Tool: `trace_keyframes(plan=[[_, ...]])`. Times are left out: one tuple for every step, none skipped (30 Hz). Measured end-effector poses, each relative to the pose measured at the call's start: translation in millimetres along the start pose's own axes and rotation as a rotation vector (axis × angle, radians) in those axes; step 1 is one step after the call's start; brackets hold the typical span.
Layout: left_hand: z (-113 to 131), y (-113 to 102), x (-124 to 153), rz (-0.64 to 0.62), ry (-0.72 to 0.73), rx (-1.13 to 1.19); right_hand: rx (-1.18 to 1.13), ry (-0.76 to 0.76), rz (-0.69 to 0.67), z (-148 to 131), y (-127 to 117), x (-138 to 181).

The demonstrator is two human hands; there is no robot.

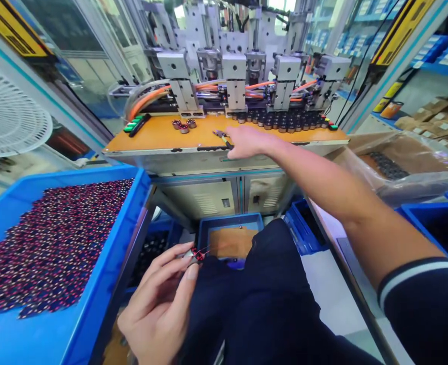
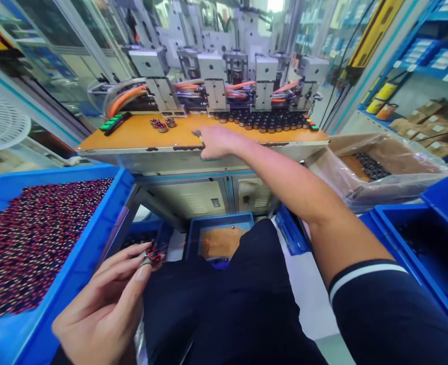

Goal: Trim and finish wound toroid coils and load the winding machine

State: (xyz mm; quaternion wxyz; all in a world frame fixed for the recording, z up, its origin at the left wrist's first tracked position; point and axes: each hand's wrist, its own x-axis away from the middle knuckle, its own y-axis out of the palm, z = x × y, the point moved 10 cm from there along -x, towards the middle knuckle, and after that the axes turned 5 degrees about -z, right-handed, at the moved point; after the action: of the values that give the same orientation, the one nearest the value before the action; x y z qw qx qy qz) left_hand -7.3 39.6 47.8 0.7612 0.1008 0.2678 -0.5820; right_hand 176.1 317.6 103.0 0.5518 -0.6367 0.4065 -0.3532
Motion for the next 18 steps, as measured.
trace_keyframes(plan=[[-1.4,0.2,0.6,0.004,-0.011,0.011,0.054,-0.048,0.028,1.1,2.8,15.6],[-2.6,0.9,1.2,0.004,-0.019,0.02,0.093,-0.108,0.073,-0.3,6.7,34.1],[-3.4,1.8,1.8,0.001,-0.023,0.028,0.108,-0.172,0.129,-3.6,12.3,55.2],[-4.2,2.9,2.4,-0.005,-0.028,0.032,0.087,-0.234,0.181,-7.6,20.1,78.5],[-5.0,4.1,2.9,-0.012,-0.034,0.035,0.013,-0.284,0.217,-11.1,30.1,102.7],[-5.9,5.5,3.2,-0.02,-0.041,0.038,-0.094,-0.31,0.231,-13.1,42.2,126.5],[-6.7,6.9,3.4,-0.026,-0.049,0.038,-0.214,-0.323,0.213,-15.6,57.1,148.9],[-7.3,8.1,3.4,-0.03,-0.054,0.038,-0.335,-0.328,0.155,-19.7,74.8,169.3],[-7.5,9.3,3.2,-0.032,-0.057,0.036,-0.45,-0.339,0.117,-25.7,89.1,189.1],[-7.4,10.9,2.9,-0.035,-0.056,0.033,-0.559,-0.368,0.08,-34.7,100.7,207.4],[-6.8,12.3,2.6,-0.036,-0.051,0.031,-0.672,-0.402,0.053,-44.5,108.7,223.4],[-6.4,13.9,2.4,-0.039,-0.049,0.027,-0.78,-0.447,0.044,-54.5,112.1,236.8],[-6.2,15.5,2.3,-0.042,-0.051,0.023,-0.871,-0.49,0.038,-63.8,113.3,247.2],[-6.2,17.2,2.4,-0.048,-0.055,0.018,-0.943,-0.526,0.038,-71.7,112.6,254.4],[-6.2,18.7,2.6,-0.054,-0.061,0.013,-0.991,-0.552,0.035,-78.1,111.4,258.8],[-5.8,20.0,3.1,-0.06,-0.064,0.01,-1.013,-0.563,0.024,-83.0,110.9,260.5],[-5.3,21.0,3.6,-0.066,-0.066,0.008,-1.02,-0.563,0.011,-86.4,110.7,260.4],[-4.6,21.9,4.2,-0.073,-0.066,0.008,-1.018,-0.556,-0.001,-88.5,110.8,259.3]])
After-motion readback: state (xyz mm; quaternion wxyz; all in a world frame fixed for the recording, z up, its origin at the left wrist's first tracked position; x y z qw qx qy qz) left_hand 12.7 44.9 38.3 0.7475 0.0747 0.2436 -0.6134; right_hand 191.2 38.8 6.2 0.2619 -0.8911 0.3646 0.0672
